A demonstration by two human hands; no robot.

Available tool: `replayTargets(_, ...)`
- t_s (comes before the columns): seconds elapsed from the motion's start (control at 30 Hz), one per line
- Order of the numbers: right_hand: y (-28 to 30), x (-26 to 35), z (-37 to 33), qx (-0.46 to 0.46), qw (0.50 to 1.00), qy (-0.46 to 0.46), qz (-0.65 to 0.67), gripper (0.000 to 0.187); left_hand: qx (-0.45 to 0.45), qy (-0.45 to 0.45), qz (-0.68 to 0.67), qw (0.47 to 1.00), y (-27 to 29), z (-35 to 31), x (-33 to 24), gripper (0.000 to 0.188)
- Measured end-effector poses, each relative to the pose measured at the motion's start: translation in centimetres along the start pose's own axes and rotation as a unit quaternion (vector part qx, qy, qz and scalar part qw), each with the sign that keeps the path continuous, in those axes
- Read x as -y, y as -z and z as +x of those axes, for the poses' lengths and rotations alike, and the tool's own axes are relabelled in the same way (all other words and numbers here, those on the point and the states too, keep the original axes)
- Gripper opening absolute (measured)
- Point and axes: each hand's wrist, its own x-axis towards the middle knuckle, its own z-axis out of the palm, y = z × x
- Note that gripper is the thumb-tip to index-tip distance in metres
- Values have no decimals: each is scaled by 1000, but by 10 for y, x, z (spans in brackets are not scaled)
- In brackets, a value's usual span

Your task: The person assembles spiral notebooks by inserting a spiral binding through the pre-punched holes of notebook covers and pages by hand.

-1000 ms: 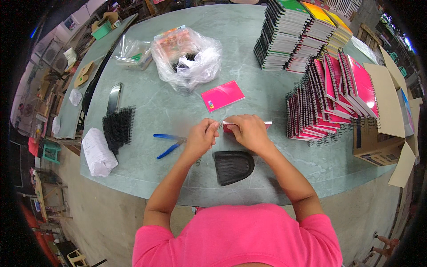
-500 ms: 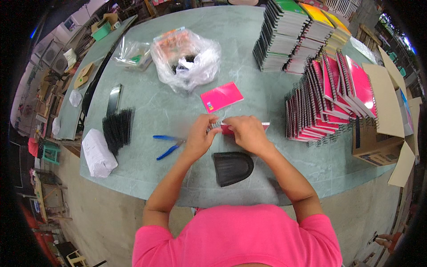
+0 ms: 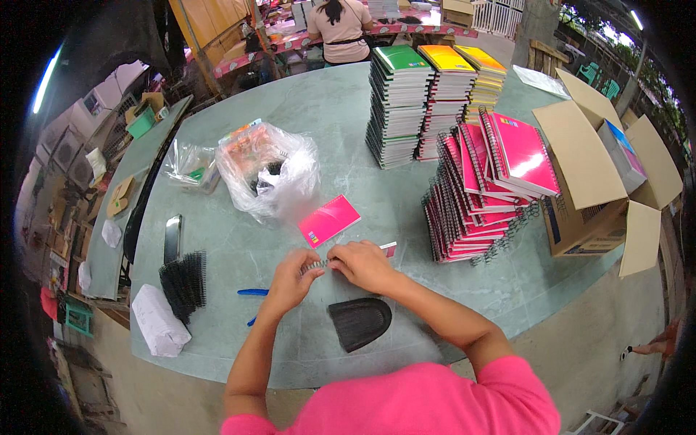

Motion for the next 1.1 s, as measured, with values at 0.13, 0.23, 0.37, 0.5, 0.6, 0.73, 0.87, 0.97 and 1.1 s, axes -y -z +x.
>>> replayTargets(0.13,-3,0,4,-93,995,27,14,18,129,169,2,977,10,1,7,24)
replayTargets(0.23,0,4,1,-76,997,14,-28,17,8,48,45,998,5,-5,-8,21)
replayTargets(0.37,6,4,4,-22,999,27,27,19,0,11,36,999,2,2,-11,16)
replayTargets(0.5,3,-1,3,60,997,13,-38,24,-16,-12,90,996,1,4,-12,17)
replayTargets(0.6,0,-7,3,-25,999,30,12,29,-27,-121,118,985,-24,-4,-17,21)
replayTargets(0.73,14,-8,7,-12,997,-34,-62,27,114,-79,90,986,-67,-37,-33,35)
replayTargets(0.87,49,-43,-10,13,985,-173,9,25,114,0,29,993,-38,-36,-42,46)
replayTargets(0.97,29,-81,-37,-56,880,-240,405,25,-173,-61,61,981,0,-6,-60,37)
replayTargets(1.1,3,-60,-33,-128,846,-241,457,24,-63,2,182,981,-11,5,-36,33)
